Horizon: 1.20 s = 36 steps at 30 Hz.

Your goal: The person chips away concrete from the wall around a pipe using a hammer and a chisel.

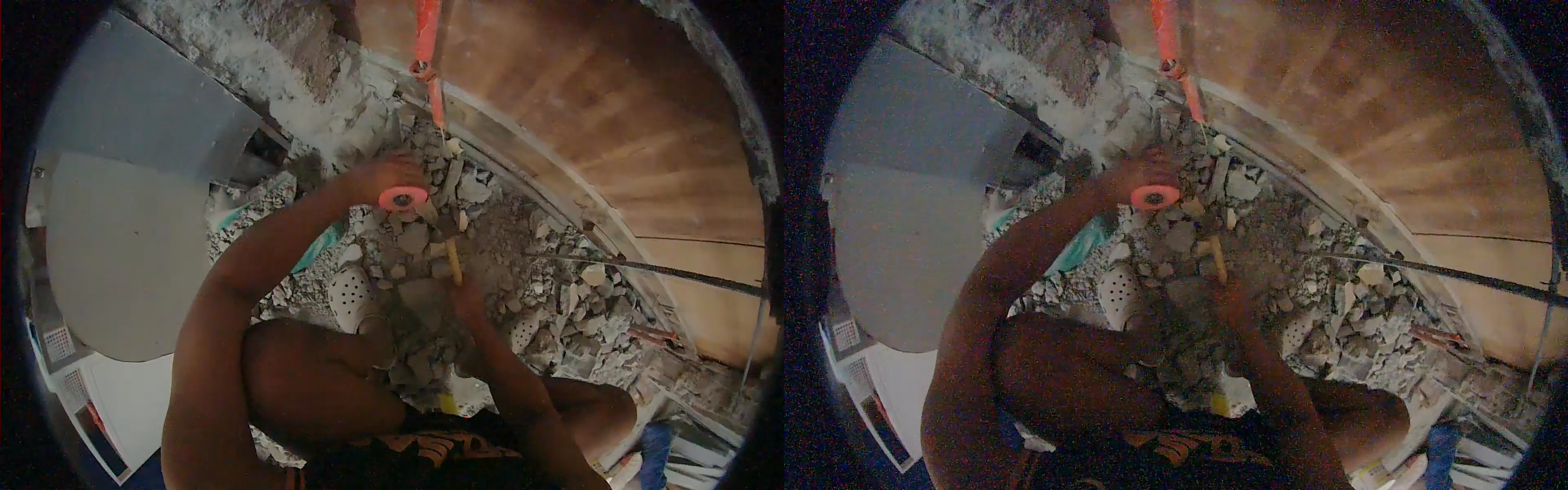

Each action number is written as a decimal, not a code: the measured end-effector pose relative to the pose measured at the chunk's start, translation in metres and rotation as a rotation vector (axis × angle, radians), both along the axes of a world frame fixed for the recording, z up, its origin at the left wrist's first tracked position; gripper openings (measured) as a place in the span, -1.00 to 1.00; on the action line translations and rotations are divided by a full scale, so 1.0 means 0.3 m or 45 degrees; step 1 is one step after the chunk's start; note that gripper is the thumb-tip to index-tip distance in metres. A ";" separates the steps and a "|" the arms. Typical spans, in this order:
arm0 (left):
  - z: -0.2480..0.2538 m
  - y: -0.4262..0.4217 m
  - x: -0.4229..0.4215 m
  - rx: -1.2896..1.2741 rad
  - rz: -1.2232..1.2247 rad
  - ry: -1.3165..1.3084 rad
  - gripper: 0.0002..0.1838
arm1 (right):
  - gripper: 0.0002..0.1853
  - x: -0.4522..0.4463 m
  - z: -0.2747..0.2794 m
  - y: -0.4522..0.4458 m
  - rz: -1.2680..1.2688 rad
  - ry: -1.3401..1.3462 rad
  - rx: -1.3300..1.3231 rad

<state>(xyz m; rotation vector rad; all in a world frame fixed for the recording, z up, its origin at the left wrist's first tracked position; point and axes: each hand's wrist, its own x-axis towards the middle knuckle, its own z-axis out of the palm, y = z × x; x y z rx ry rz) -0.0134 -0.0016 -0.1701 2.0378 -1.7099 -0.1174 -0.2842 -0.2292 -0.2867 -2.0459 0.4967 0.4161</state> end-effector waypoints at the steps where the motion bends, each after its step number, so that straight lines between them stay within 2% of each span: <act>1: 0.017 -0.001 0.017 -0.037 0.053 -0.134 -0.55 | -0.54 0.001 0.025 0.001 0.005 -0.067 0.012; 2: -0.008 0.002 0.054 -0.043 0.062 -0.129 -0.55 | -0.54 0.006 0.061 0.004 0.012 -0.134 0.023; 4: -0.053 0.013 0.125 -0.141 0.206 0.166 -0.42 | -0.55 0.039 0.101 0.024 -0.053 0.010 0.146; 7: -0.094 -0.014 0.115 -0.120 0.231 0.081 -0.51 | -0.55 0.056 0.071 0.028 0.009 0.089 0.179; 8: -0.028 -0.020 0.076 -0.114 0.242 0.083 -0.51 | -0.55 0.040 0.012 0.027 0.020 0.093 0.185; 9: 0.104 -0.030 0.006 0.053 0.298 0.427 -0.52 | -0.56 0.018 -0.074 0.020 -0.040 -0.065 0.206; 10: 0.173 -0.030 -0.034 0.219 0.348 0.774 -0.52 | -0.56 0.022 -0.073 0.031 -0.102 -0.220 0.224; 11: 0.073 -0.018 -0.045 0.035 0.240 0.817 -0.56 | -0.56 0.027 -0.070 0.026 -0.097 -0.215 0.227; 12: 0.044 -0.004 -0.065 0.034 0.249 0.821 -0.56 | -0.55 0.039 -0.063 0.011 -0.027 -0.215 0.101; 14: 0.003 0.020 -0.151 0.135 -0.174 1.043 -0.58 | -0.54 0.114 0.081 0.028 0.060 -0.210 -0.028; 15: -0.041 0.020 -0.200 0.125 -0.159 1.045 -0.58 | -0.56 0.179 0.188 0.065 0.050 -0.225 0.005; 17: -0.088 -0.006 -0.291 0.477 -0.403 1.156 -0.61 | -0.58 0.310 0.310 0.106 0.058 -0.249 0.033; 18: -0.090 -0.021 -0.331 0.592 -0.479 1.186 -0.61 | -0.58 0.370 0.342 0.120 0.258 -0.702 0.005; 20: -0.002 -0.029 -0.378 0.876 -0.419 1.024 -0.65 | -0.59 0.486 0.330 0.150 0.466 -1.158 -0.010; 21: 0.037 -0.023 -0.389 0.971 -0.399 0.968 -0.66 | -0.59 0.541 0.288 0.163 0.500 -1.238 -0.364; 22: 0.077 -0.013 -0.392 0.922 -0.344 0.875 -0.69 | -0.58 0.591 0.247 0.172 0.525 -1.302 -0.724; 23: 0.061 -0.014 -0.394 0.894 -0.318 0.830 -0.70 | -0.58 0.647 0.210 0.176 0.529 -1.301 -0.725; 24: 0.040 -0.014 -0.397 0.866 -0.291 0.785 -0.71 | -0.55 0.699 0.178 0.176 0.445 -1.083 -0.492; 25: -0.058 -0.034 -0.397 0.832 -0.373 0.839 -0.74 | -0.52 0.723 0.160 0.174 0.356 -0.863 -0.267; 26: -0.063 -0.042 -0.380 0.798 -0.453 0.881 -0.75 | -0.52 0.726 0.163 0.177 0.356 -0.872 -0.274; 27: -0.069 -0.038 -0.359 0.790 -0.441 0.866 -0.75 | -0.50 0.737 0.166 0.175 0.347 -0.607 -0.390; 28: -0.010 -0.026 -0.343 0.734 -0.435 0.908 -0.66 | -0.48 0.733 0.161 0.179 0.336 -0.333 -0.497; 29: 0.013 -0.021 -0.343 0.675 -0.441 0.959 -0.57 | -0.48 0.701 0.147 0.175 0.343 -0.327 -0.503; 30: 0.000 -0.020 -0.359 0.662 -0.436 0.973 -0.57 | -0.49 0.651 0.132 0.172 0.367 -0.290 -0.461; 31: -0.019 -0.023 -0.358 0.687 -0.403 0.970 -0.68 | -0.49 0.626 0.130 0.169 0.380 -0.269 -0.422; 33: -0.020 -0.027 -0.354 0.705 -0.367 0.974 -0.78 | -0.52 0.571 0.249 0.212 0.386 -0.298 -0.331; 35: 0.005 -0.035 -0.368 0.773 -0.436 0.948 -0.79 | -0.55 0.544 0.369 0.257 0.385 -0.302 -0.235; 36: -0.024 -0.044 -0.378 0.771 -0.435 0.953 -0.79 | -0.58 0.559 0.417 0.280 0.371 -0.483 -0.114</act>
